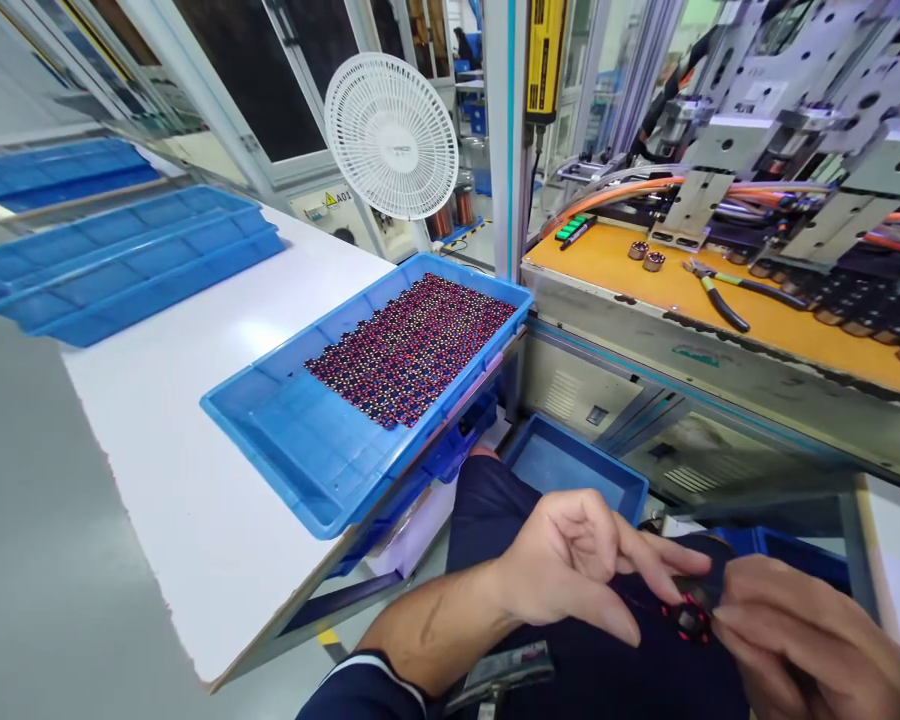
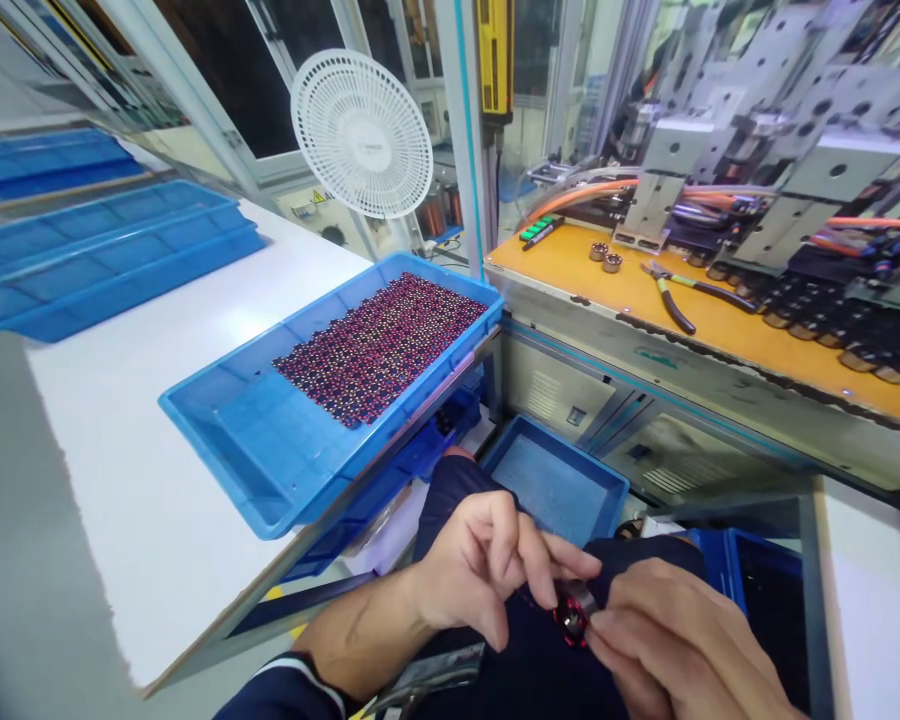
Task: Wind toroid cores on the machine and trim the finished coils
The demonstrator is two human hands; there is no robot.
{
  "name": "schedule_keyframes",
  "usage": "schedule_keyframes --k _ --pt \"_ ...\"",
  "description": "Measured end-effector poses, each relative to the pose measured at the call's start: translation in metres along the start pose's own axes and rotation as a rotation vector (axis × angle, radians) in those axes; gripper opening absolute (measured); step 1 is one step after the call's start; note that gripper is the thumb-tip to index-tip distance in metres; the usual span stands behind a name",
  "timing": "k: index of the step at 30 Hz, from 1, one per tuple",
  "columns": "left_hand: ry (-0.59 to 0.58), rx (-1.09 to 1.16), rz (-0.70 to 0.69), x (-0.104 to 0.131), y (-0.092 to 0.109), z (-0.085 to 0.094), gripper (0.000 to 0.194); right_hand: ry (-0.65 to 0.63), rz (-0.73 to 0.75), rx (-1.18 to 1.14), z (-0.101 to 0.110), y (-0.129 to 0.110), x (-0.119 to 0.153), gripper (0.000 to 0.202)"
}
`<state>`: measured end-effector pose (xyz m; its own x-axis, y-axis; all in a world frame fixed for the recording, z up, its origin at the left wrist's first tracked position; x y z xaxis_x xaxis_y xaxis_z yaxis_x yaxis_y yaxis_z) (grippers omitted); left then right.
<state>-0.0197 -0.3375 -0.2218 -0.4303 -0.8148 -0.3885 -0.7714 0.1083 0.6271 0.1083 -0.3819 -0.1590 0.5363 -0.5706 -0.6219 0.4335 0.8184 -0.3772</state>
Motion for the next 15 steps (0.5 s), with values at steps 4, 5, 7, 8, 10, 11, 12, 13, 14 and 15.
schedule_keyframes --k 4,5,7,8,10,11,12,13,14,15 --pt "-0.117 -0.064 0.359 0.008 -0.025 -0.006 0.043 -0.078 0.115 -0.057 0.001 -0.005 -0.002 0.017" --pt "-0.163 -0.069 0.405 0.011 -0.028 -0.009 0.042 -0.089 0.096 -0.058 0.001 -0.002 -0.003 0.018" --pt "-0.166 -0.088 0.386 0.013 -0.028 -0.01 0.033 -0.111 0.076 -0.035 0.001 0.0 -0.005 0.019" --pt "-0.124 -0.106 0.345 0.013 -0.026 -0.008 0.029 -0.109 0.081 -0.013 0.002 0.0 -0.007 0.017" --pt "-0.015 -0.171 0.249 0.01 -0.02 -0.003 0.024 -0.075 0.105 0.039 0.004 -0.003 -0.013 0.013" --pt "0.022 -0.197 0.2 0.009 -0.016 -0.002 0.023 -0.044 0.111 0.063 0.006 -0.004 -0.017 0.012" --pt "0.043 -0.215 0.155 0.008 -0.012 -0.001 0.024 -0.013 0.105 0.08 0.008 -0.004 -0.022 0.012" --pt "0.055 -0.227 0.108 0.006 -0.007 -0.002 0.024 0.015 0.084 0.085 0.009 -0.004 -0.026 0.012" --pt "0.065 -0.237 0.064 0.005 -0.003 -0.002 0.024 0.036 0.056 0.082 0.01 -0.003 -0.03 0.014" --pt "0.074 -0.231 0.024 0.003 0.001 -0.003 0.024 0.047 0.031 0.071 0.011 -0.003 -0.033 0.015"
Point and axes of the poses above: each hand's wrist, its own x-axis away from the middle knuckle, its own z-axis out of the back of the hand, y = z × x, the point moved 7 cm from there along -x, towards the middle knuckle, and after that the axes turned 10 degrees about -x, right-handed, at the moved point
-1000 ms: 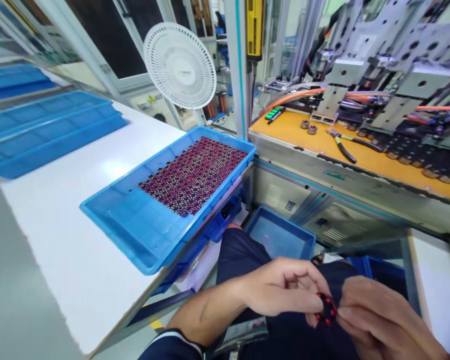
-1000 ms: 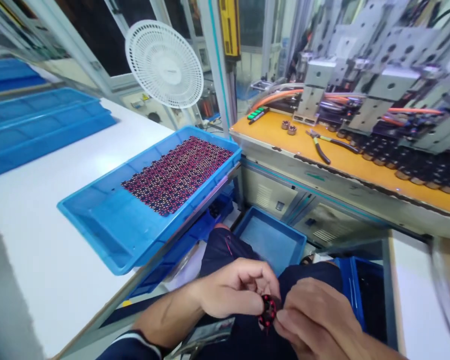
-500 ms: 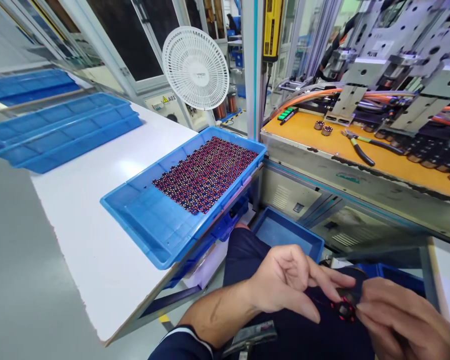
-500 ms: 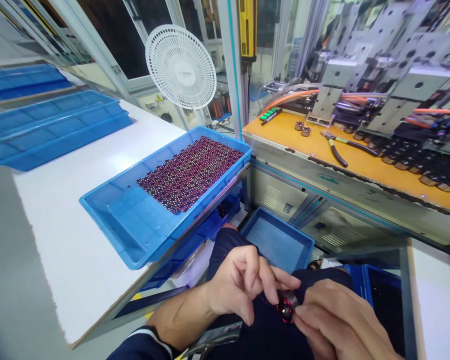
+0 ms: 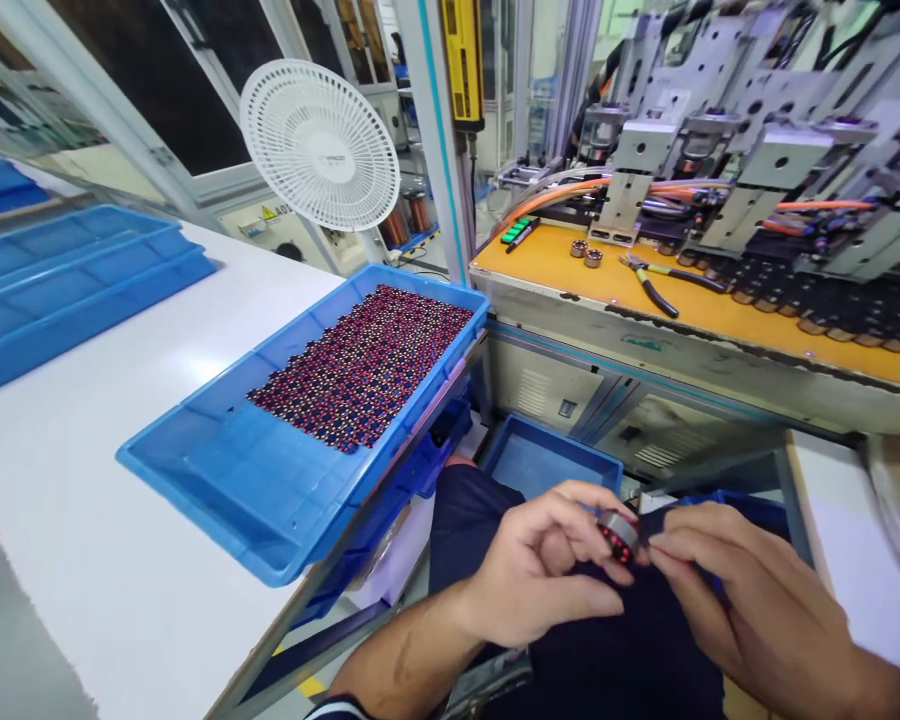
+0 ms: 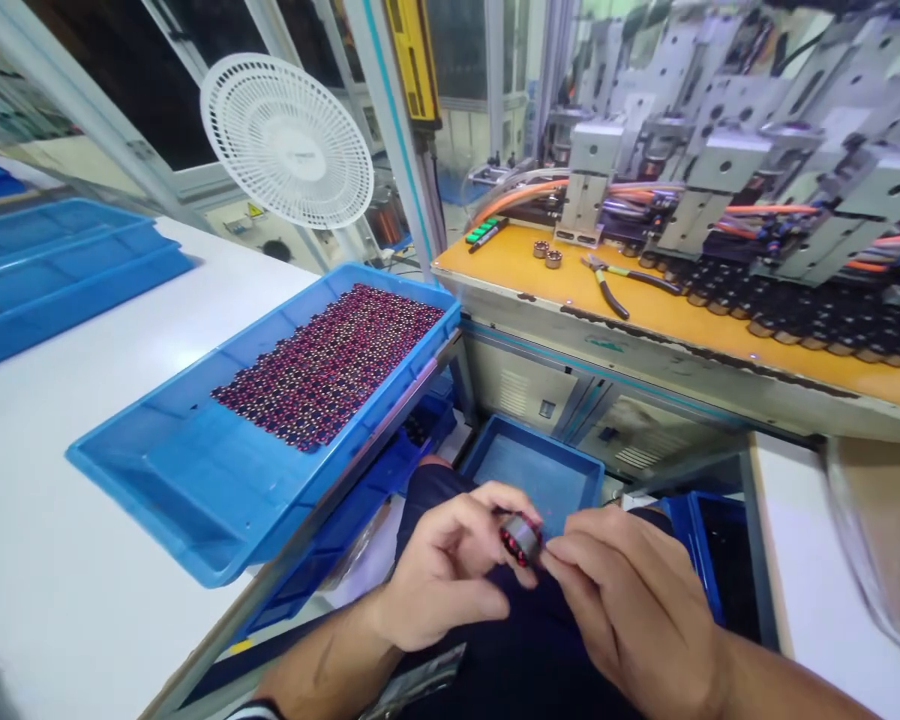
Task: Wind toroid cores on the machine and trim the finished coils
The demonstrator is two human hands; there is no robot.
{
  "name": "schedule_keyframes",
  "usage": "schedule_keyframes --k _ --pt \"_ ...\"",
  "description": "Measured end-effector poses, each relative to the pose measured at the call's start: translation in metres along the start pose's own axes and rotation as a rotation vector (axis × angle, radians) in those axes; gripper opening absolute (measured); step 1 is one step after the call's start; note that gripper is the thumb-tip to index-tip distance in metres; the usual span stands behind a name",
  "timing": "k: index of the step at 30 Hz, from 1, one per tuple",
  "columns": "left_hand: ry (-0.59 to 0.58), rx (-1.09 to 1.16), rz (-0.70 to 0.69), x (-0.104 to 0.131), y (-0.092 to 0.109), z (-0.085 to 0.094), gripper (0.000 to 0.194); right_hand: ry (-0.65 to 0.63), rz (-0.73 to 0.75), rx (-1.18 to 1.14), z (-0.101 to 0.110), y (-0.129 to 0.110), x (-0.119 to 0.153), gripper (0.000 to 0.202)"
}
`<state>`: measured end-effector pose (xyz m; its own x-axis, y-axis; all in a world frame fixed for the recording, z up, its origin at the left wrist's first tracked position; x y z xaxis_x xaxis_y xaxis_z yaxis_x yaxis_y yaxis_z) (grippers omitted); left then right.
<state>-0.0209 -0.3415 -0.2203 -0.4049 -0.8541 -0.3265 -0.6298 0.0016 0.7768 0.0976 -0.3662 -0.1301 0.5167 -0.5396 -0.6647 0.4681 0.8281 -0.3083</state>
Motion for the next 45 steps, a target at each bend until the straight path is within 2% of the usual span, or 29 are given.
schedule_keyframes --k 3,5,8,10,12,15,19,21,23,26,29,31,34,36,42,45 --pt "0.04 0.114 -0.019 -0.003 0.004 0.003 0.031 -0.006 -0.008 -0.065 0.001 -0.003 -0.003 0.018" --pt "0.031 0.166 0.075 -0.003 -0.003 0.004 0.035 -0.027 0.027 -0.098 0.003 -0.008 0.0 0.018" --pt "-0.121 0.114 0.322 0.002 -0.022 -0.005 0.041 -0.064 0.036 -0.117 0.005 -0.011 0.006 0.019" --pt "-0.201 0.101 0.395 0.006 -0.028 -0.01 0.037 -0.085 0.021 -0.114 0.005 -0.01 0.007 0.019" --pt "-0.161 0.07 0.344 0.006 -0.027 -0.007 0.027 -0.091 0.039 -0.098 0.003 -0.008 0.006 0.017" --pt "-0.034 -0.031 0.18 0.003 -0.018 0.0 0.021 -0.036 0.063 -0.057 0.001 -0.005 0.002 0.015" --pt "0.031 -0.025 -0.006 -0.002 -0.005 0.004 0.023 0.009 -0.099 -0.046 -0.001 0.007 0.001 0.013" --pt "0.045 0.063 -0.035 -0.004 0.0 0.005 0.023 -0.002 -0.15 -0.108 -0.003 0.009 0.002 0.012" --pt "0.051 0.183 0.011 -0.006 0.0 0.006 0.026 -0.015 -0.14 -0.188 -0.003 0.009 0.003 0.013" --pt "0.029 0.205 0.19 -0.007 -0.012 0.005 0.038 -0.029 -0.047 -0.253 0.0 0.006 0.003 0.016" --pt "-0.117 0.121 0.364 -0.001 -0.027 -0.004 0.049 -0.087 0.029 -0.252 0.001 0.002 -0.001 0.018" --pt "-0.169 0.064 0.394 0.004 -0.033 -0.006 0.043 -0.111 0.052 -0.223 0.002 0.0 -0.005 0.02" --pt "-0.083 -0.044 0.313 0.004 -0.03 0.0 0.027 -0.085 0.048 -0.168 0.004 -0.001 -0.008 0.02" --pt "-0.02 -0.073 0.223 0.001 -0.023 0.003 0.023 -0.066 -0.008 -0.155 0.003 0.002 -0.007 0.017" --pt "0.062 -0.073 -0.093 -0.006 0.004 0.003 0.029 -0.032 -0.144 -0.197 0.0 0.01 -0.003 0.012" --pt "0.118 -0.097 -0.154 -0.007 0.009 0.006 0.033 -0.019 -0.171 -0.237 0.0 0.012 -0.006 0.012"
Point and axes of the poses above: each hand's wrist, its own x-axis away from the middle knuckle, its own z-axis out of the back of the hand, y = z × x, the point moved 7 cm from there along -x, towards the middle knuckle, and after that the axes turned 10 degrees about -x, right-handed, at the moved point
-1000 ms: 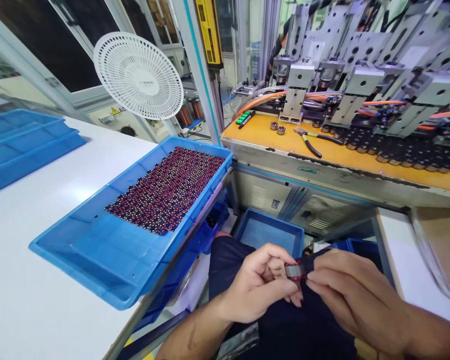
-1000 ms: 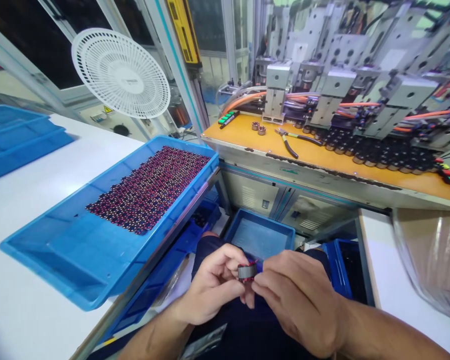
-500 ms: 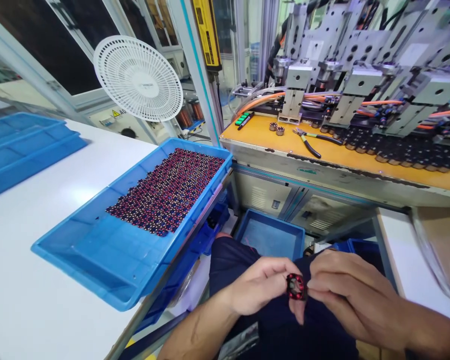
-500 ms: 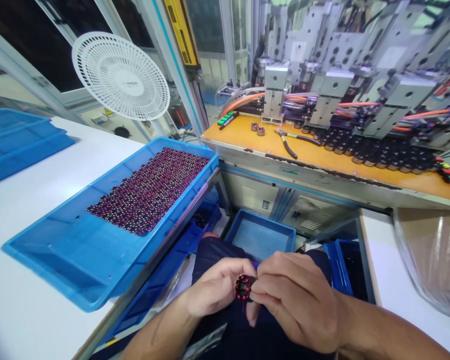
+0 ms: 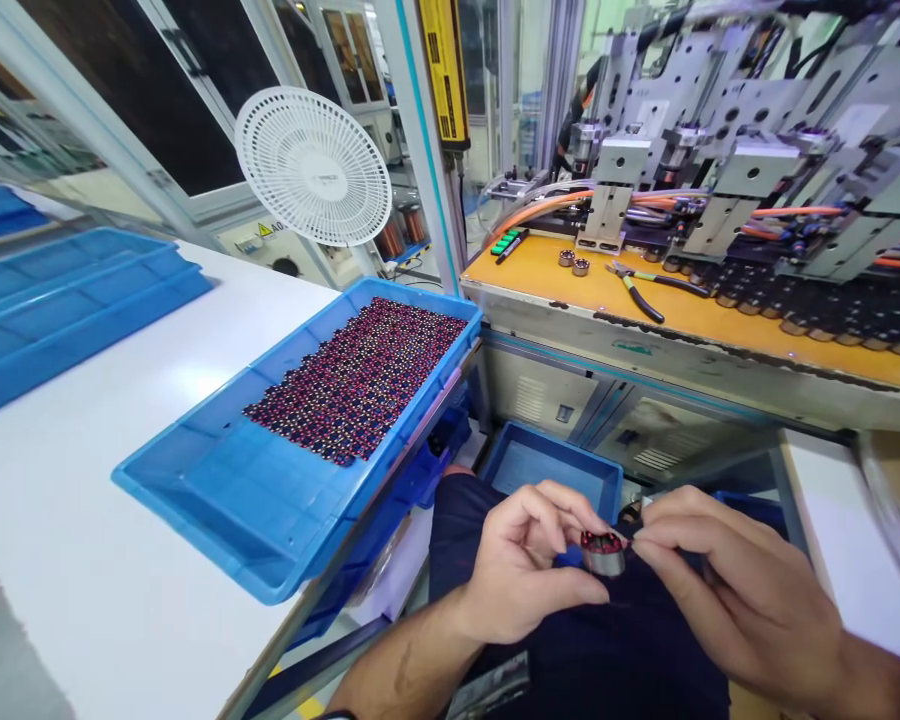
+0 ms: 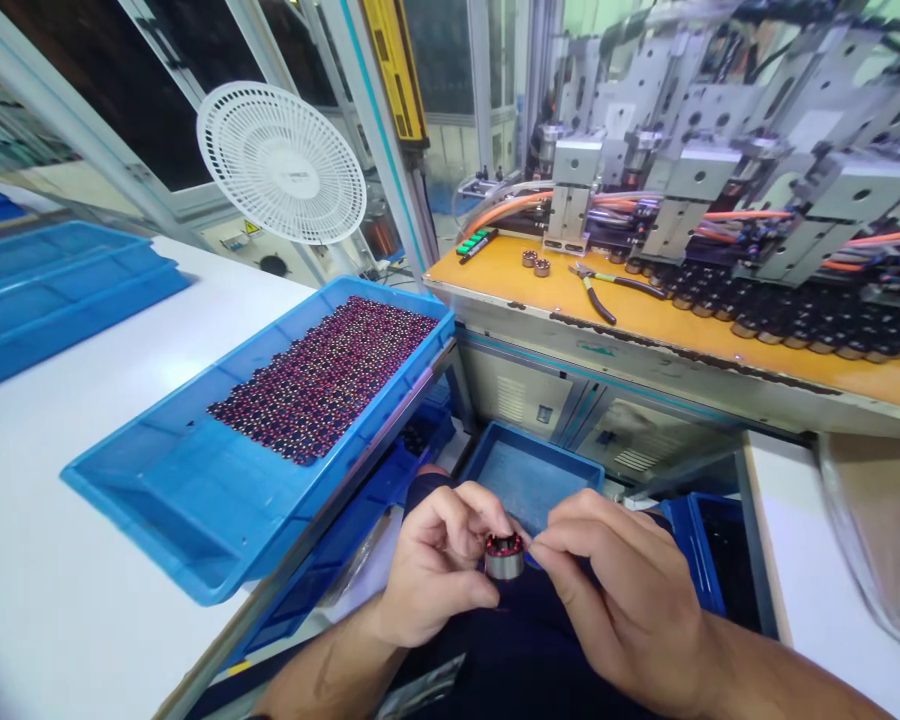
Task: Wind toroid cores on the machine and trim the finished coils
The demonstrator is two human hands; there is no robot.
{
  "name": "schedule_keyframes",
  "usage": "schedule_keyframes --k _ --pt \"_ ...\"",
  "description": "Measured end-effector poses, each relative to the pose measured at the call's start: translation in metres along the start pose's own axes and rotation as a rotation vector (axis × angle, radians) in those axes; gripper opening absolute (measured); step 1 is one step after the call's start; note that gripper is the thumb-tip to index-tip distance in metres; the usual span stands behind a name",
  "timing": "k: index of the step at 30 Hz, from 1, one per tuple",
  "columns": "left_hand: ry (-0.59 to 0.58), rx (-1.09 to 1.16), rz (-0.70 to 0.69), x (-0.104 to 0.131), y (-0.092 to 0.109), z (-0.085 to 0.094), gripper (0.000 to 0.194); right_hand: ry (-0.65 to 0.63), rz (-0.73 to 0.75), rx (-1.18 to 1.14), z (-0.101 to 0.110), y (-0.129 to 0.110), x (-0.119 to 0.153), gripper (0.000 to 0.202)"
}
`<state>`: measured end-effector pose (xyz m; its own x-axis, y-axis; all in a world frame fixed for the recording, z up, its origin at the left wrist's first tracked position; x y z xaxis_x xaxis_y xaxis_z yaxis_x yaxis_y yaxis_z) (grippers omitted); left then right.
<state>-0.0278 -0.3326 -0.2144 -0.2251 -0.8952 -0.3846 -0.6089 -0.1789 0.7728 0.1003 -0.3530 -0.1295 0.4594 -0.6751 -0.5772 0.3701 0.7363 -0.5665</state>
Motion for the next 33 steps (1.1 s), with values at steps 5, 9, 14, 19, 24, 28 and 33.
schedule_keyframes --k 5,9,14,19,24,28,33 --pt "0.084 -0.165 -0.015 -0.003 0.002 0.01 0.029 0.109 -0.066 -0.111 -0.002 0.003 -0.006 0.013" --pt "0.1 -0.224 -0.005 -0.008 -0.002 0.019 0.023 0.242 -0.307 -0.32 -0.007 0.022 -0.001 0.015" --pt "0.097 -0.191 0.052 -0.011 -0.01 0.022 0.02 0.124 -0.743 -0.842 -0.037 0.048 0.017 0.022" --pt "0.091 -0.173 0.044 -0.011 -0.013 0.022 0.021 0.07 -0.923 -1.168 -0.057 0.059 0.029 0.038" --pt "0.069 -0.186 0.077 -0.011 -0.015 0.021 0.02 0.043 -0.817 -1.319 -0.066 0.059 0.028 0.041" --pt "0.124 -0.106 0.173 -0.016 -0.025 0.023 0.009 0.145 -0.589 -1.063 -0.053 0.061 0.024 0.03" --pt "0.507 -0.459 0.221 -0.005 -0.025 0.051 0.017 0.341 0.1 0.075 -0.009 0.038 0.021 0.018"
Point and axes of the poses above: each hand's wrist, its own x-axis away from the middle knuckle, its own z-axis out of the back of the hand, y = z × x, the point moved 7 cm from there along -x, towards the middle knuckle, and after that the axes turned 10 degrees about -x, right-handed, at the moved point
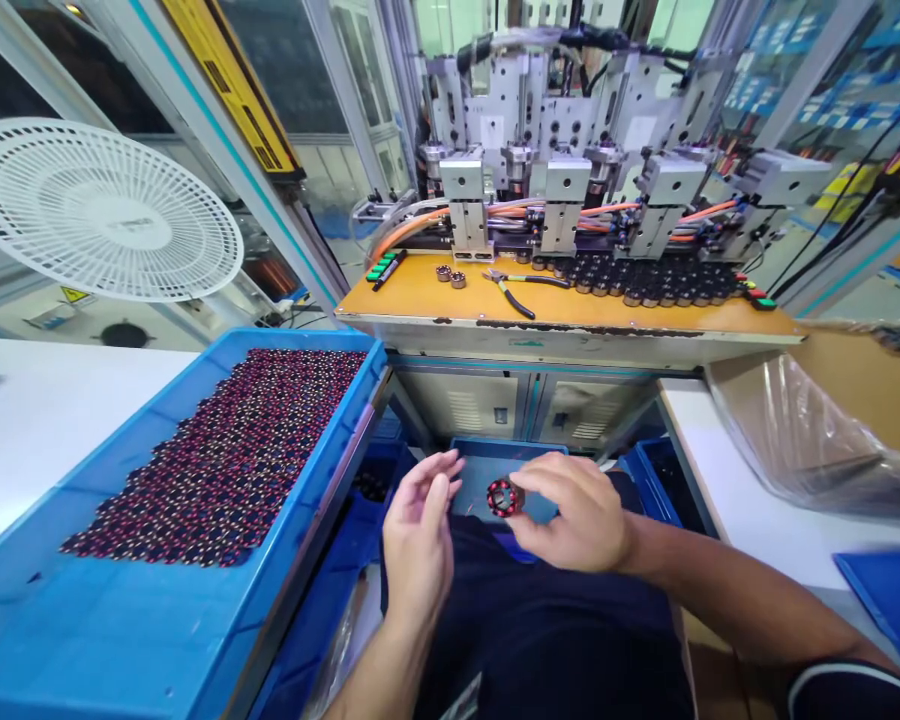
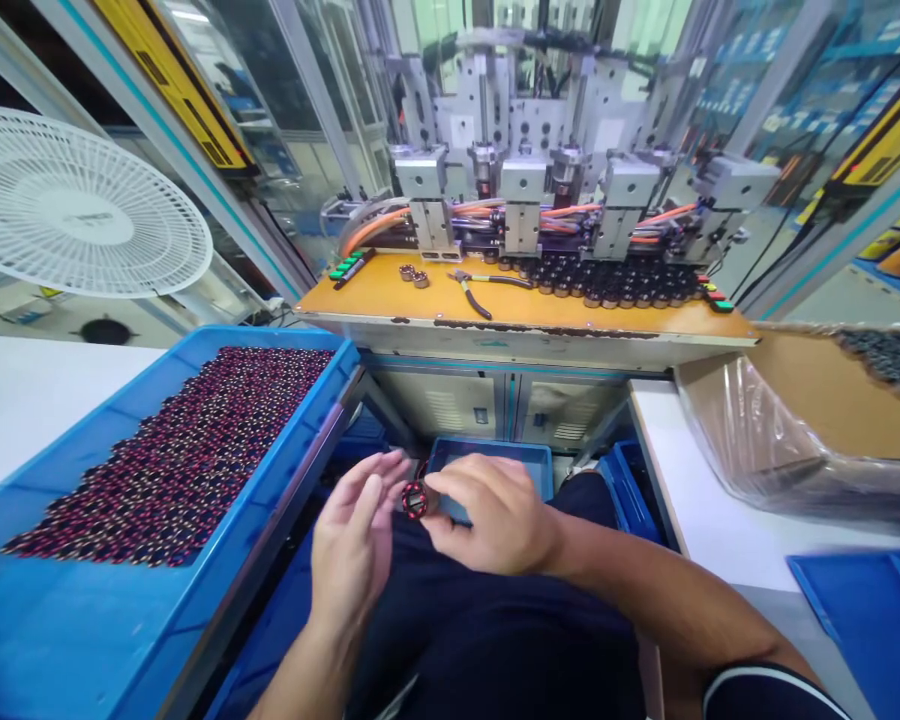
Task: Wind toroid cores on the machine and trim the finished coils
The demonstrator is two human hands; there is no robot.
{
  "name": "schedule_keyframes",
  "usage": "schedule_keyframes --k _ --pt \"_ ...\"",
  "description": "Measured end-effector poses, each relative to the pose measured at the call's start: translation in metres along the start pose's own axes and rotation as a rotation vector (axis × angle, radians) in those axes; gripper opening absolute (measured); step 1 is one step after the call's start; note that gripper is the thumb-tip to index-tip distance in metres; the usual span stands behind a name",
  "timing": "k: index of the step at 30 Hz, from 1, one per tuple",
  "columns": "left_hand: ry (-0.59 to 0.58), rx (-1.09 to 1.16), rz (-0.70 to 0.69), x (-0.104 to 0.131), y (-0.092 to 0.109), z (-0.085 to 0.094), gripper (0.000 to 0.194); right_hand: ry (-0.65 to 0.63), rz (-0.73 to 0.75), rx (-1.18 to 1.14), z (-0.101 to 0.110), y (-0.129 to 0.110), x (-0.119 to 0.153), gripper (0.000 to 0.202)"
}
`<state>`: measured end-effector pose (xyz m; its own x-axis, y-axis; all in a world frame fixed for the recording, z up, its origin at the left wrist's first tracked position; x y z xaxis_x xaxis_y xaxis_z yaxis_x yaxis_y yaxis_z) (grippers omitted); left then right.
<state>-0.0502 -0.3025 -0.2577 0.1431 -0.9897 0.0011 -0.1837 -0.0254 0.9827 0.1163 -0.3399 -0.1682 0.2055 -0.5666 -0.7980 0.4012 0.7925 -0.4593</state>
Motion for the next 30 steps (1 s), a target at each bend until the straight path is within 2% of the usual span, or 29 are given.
schedule_keyframes --k 1,2,4,6,8,11,13,17,20,22,26,28,30 --pt "0.043 -0.133 -0.125 0.005 0.01 0.005 0.016 -0.016 0.104 0.136 0.001 -0.002 0.001 0.018" --pt "0.038 -0.264 -0.274 0.011 0.022 0.005 0.018 -0.039 0.185 0.219 0.001 -0.003 0.002 0.018" --pt "-0.064 -0.472 -0.528 0.028 0.044 -0.005 0.03 -0.079 0.311 0.282 0.001 -0.005 0.005 0.018" --pt "-0.158 -0.575 -0.648 0.04 0.057 -0.014 0.044 -0.1 0.405 0.302 0.0 -0.009 0.009 0.017" --pt "-0.191 -0.607 -0.633 0.04 0.061 -0.019 0.048 -0.117 0.465 0.321 -0.001 -0.015 0.012 0.016" --pt "-0.245 -0.582 -0.554 0.034 0.058 -0.024 0.04 -0.132 0.488 0.308 -0.003 -0.022 0.015 0.012" --pt "-0.285 -0.546 -0.544 0.032 0.055 -0.025 0.038 -0.12 0.396 0.217 -0.002 -0.022 0.013 0.013" --pt "-0.329 -0.534 -0.62 0.034 0.057 -0.024 0.046 -0.06 0.067 -0.086 0.004 -0.015 0.002 0.022" --pt "-0.346 -0.543 -0.664 0.037 0.06 -0.025 0.05 -0.029 -0.022 -0.227 0.005 -0.017 -0.002 0.012" --pt "-0.362 -0.503 -0.604 0.035 0.059 -0.025 0.046 0.007 -0.076 -0.295 0.005 -0.016 -0.003 0.004" --pt "-0.426 -0.27 -0.321 0.028 0.047 -0.026 0.035 0.068 -0.193 -0.397 0.004 -0.01 0.0 0.006" --pt "-0.445 -0.179 -0.273 0.028 0.045 -0.028 0.032 0.068 -0.217 -0.417 0.004 -0.01 0.001 0.006" --pt "-0.431 -0.174 -0.296 0.027 0.046 -0.027 0.03 0.061 -0.251 -0.423 0.006 -0.007 0.004 0.007"
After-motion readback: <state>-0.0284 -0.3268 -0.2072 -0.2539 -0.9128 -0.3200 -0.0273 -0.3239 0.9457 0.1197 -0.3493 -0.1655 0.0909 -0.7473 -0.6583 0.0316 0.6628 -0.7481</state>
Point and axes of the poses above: each hand's wrist, its own x-axis away from the middle knuckle, its own z-axis out of the back of the hand, y = z × x, the point moved 7 cm from there along -x, towards the middle knuckle, and after that the axes turned 10 degrees about -x, right-handed, at the moved point
